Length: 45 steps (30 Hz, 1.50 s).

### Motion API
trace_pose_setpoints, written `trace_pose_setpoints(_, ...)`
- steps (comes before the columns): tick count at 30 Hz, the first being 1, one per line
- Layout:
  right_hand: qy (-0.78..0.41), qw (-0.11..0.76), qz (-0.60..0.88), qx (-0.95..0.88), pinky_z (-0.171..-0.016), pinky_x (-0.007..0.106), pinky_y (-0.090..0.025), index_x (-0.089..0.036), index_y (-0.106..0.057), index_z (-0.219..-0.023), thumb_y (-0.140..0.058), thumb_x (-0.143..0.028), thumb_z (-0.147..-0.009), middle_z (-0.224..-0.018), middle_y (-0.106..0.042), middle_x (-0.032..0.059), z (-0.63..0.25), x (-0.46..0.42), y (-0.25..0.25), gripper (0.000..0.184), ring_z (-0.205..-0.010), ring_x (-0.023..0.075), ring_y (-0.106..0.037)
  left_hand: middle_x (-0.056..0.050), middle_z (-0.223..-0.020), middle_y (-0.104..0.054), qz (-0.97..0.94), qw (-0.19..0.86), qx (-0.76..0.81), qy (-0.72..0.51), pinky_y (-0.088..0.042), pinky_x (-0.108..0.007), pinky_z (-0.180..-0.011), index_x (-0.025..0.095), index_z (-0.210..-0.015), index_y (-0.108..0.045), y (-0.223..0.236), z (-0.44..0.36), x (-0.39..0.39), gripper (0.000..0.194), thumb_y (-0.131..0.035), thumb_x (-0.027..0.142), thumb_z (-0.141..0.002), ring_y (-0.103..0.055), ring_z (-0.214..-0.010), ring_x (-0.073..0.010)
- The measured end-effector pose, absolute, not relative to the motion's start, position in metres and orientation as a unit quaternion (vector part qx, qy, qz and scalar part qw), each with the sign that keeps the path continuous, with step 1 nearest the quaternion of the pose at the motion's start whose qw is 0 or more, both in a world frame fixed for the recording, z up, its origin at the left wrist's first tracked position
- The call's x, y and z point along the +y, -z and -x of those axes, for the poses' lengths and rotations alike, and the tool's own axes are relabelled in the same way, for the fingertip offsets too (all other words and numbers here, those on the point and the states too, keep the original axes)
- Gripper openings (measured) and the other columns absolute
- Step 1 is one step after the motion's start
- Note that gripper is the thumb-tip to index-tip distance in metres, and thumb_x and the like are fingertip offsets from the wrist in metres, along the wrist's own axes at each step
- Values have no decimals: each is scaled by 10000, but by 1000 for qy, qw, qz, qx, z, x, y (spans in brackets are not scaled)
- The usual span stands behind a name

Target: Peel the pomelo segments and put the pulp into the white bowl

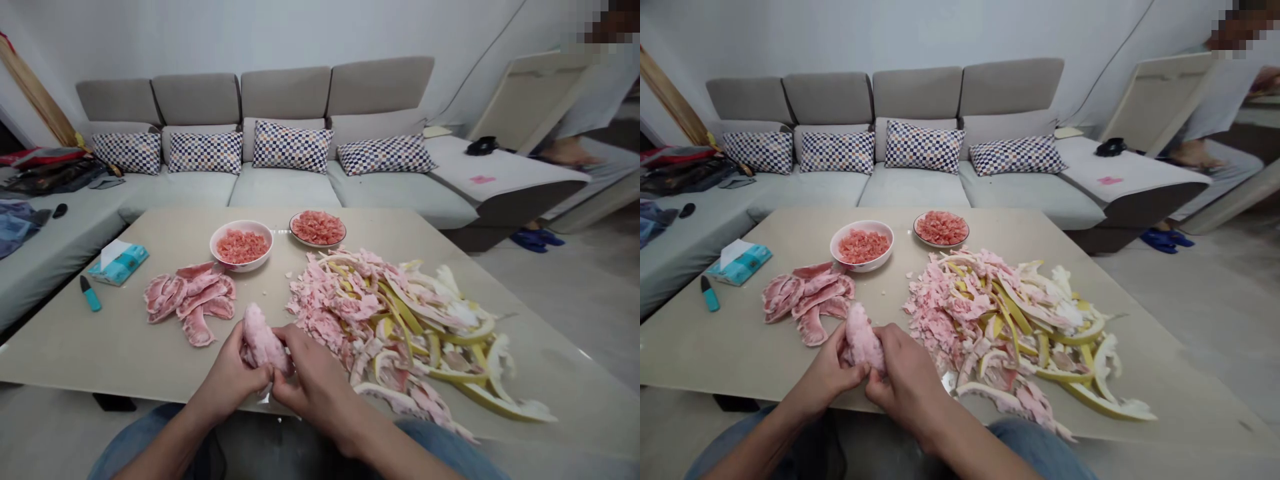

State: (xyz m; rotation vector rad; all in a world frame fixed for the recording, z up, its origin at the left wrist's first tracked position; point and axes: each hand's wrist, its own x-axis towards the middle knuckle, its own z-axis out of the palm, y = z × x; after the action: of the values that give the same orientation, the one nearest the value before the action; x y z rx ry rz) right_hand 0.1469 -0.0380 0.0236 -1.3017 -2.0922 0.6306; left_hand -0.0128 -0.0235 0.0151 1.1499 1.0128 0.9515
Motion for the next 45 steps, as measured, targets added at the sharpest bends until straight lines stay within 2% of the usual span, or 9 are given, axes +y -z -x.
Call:
trace_pose_setpoints(9, -214, 289, 499, -789, -694, 325, -468, -175, -505, -1168, -520, -116, -690, -997, -612, 90, -146, -48, -30, 482, -853, 228, -586, 7, -842, -593, -468, 637, 435, -431, -452, -262, -747, 191, -1028, -525, -18, 5, -25, 509, -651, 68, -550, -569, -794, -168)
trace_pose_setpoints(15, -212, 289, 513, -780, -725, 334, -466, -184, -490, -1170, -517, -115, -693, -1018, -601, 95, -148, -46, -28, 483, -881, 235, -578, 21, -812, -588, -488, 596, 468, -433, -447, -247, -729, 186, -986, -531, -16, -3, -19, 473, -561, 30, -541, -564, -772, -157)
trace_pose_setpoints(22, -191, 323, 496, -783, -679, 306, -443, -170, -538, -1017, -543, -151, -738, -898, -603, 75, -152, -39, -21, 280, -792, 213, -564, 26, -766, -583, -522, 524, 511, -437, -452, -253, -739, 187, -993, -550, -21, -7, -21, 394, -583, 62, -621, -584, -827, -181)
trace_pose_setpoints(25, -223, 311, 492, -782, -687, 288, -446, -184, -569, -994, -568, -142, -745, -896, -637, 59, -158, -31, -27, 252, -804, 204, -591, -6, -856, -636, -483, 574, 493, -440, -468, -278, -777, 188, -975, -557, -23, -5, -21, 339, -656, 138, -655, -606, -878, -196)
trace_pose_setpoints(28, -246, 298, 486, -784, -718, 284, -475, -205, -566, -1092, -564, -141, -779, -969, -679, 53, -161, -26, -28, 320, -852, 198, -635, -31, -938, -649, -464, 625, 457, -431, -479, -300, -806, 189, -1035, -545, -21, 0, -19, 387, -687, 179, -675, -613, -926, -209)
trace_pose_setpoints(33, -177, 316, 453, -815, -852, 360, -507, -171, -409, -1348, -483, -138, -829, -1181, -646, 138, -155, -26, -11, 526, -1017, 239, -641, -20, -860, -620, -512, 580, 475, -419, -477, -317, -832, 177, -1047, -554, -13, 5, -19, 343, -642, 153, -716, -604, -920, -215)
trace_pose_setpoints(37, -194, 322, 461, -804, -790, 327, -520, -177, -448, -1311, -487, -142, -832, -1111, -680, 113, -152, -31, -9, 482, -936, 226, -669, -36, -883, -610, -508, 595, 473, -407, -489, -326, -814, 161, -1081, -534, -14, 6, -21, 346, -631, 178, -748, -598, -919, -220)
trace_pose_setpoints(42, -252, 318, 469, -784, -698, 245, -493, -240, -555, -1153, -531, -126, -819, -936, -707, 25, -156, -30, -25, 354, -796, 171, -665, -87, -1066, -634, -453, 675, 412, -412, -479, -331, -872, 163, -1092, -508, -22, 9, -27, 377, -671, 235, -759, -604, -999, -220)
trace_pose_setpoints(45, -239, 297, 472, -794, -734, 274, -507, -224, -567, -1147, -528, -122, -821, -978, -708, 45, -159, -26, -26, 344, -837, 186, -668, -105, -1123, -630, -419, 707, 406, -400, -506, -334, -818, 179, -1133, -485, -21, 11, -29, 451, -697, 286, -750, -622, -1000, -239)
